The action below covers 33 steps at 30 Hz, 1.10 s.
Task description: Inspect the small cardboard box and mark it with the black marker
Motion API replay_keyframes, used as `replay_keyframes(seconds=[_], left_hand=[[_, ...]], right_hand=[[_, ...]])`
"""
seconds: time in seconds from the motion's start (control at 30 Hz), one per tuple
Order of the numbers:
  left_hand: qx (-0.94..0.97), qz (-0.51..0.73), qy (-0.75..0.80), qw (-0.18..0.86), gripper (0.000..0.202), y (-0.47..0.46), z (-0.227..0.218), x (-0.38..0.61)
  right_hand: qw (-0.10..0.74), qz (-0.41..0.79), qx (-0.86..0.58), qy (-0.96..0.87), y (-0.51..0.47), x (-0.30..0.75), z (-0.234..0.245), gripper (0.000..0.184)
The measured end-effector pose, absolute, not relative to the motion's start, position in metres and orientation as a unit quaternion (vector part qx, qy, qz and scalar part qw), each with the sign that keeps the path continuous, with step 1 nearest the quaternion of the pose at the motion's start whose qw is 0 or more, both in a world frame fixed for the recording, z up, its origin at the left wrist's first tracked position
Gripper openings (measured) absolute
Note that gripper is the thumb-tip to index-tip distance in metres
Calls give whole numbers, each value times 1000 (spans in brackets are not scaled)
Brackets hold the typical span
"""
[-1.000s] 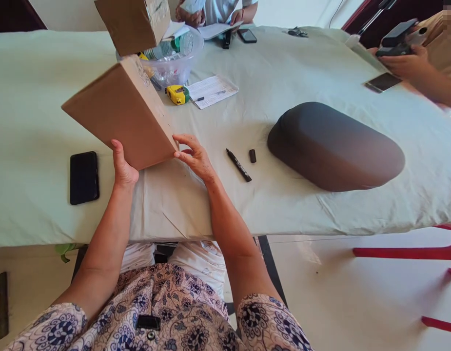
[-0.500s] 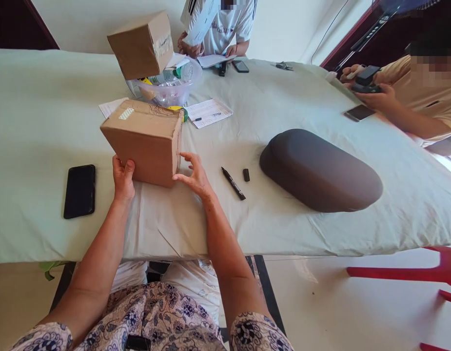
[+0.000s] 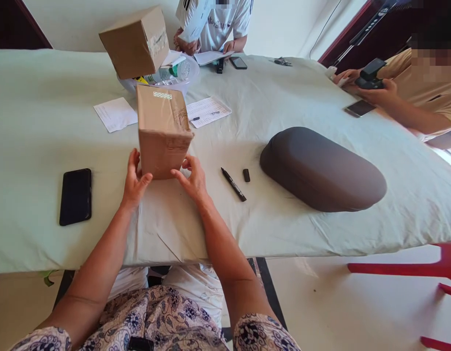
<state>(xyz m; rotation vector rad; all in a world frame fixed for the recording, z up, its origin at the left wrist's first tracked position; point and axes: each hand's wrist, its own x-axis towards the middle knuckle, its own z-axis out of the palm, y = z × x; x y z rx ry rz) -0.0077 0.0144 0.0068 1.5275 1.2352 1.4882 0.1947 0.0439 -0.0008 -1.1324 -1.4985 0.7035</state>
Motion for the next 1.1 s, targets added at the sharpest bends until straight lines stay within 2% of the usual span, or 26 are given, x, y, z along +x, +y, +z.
replay_keyframes(seconds=[0.07, 0.17, 0.3, 0.43, 0.67, 0.83, 1.1], left_hand=[[609, 558, 445, 345, 95, 12, 9, 0], [589, 570, 459, 342, 81, 11, 8, 9], [578, 584, 477, 312, 61, 6, 6, 17], [653, 548, 463, 244, 45, -1, 11, 20], [700, 518, 451, 194, 73, 2, 6, 18], [735, 515, 416, 149, 71, 2, 0, 23], [696, 569, 400, 178, 65, 0, 7, 23]], right_hand=[[550, 296, -470, -623, 41, 194, 5, 51], [585, 301, -464, -594, 37, 194, 12, 51], [616, 278, -462, -574, 32, 195, 19, 64], [620, 185, -481, -592, 28, 201, 37, 86], [583, 109, -493, -636, 31, 201, 82, 83], [568, 61, -540, -618, 29, 177, 99, 73], [602, 120, -572, -544, 24, 163, 107, 52]])
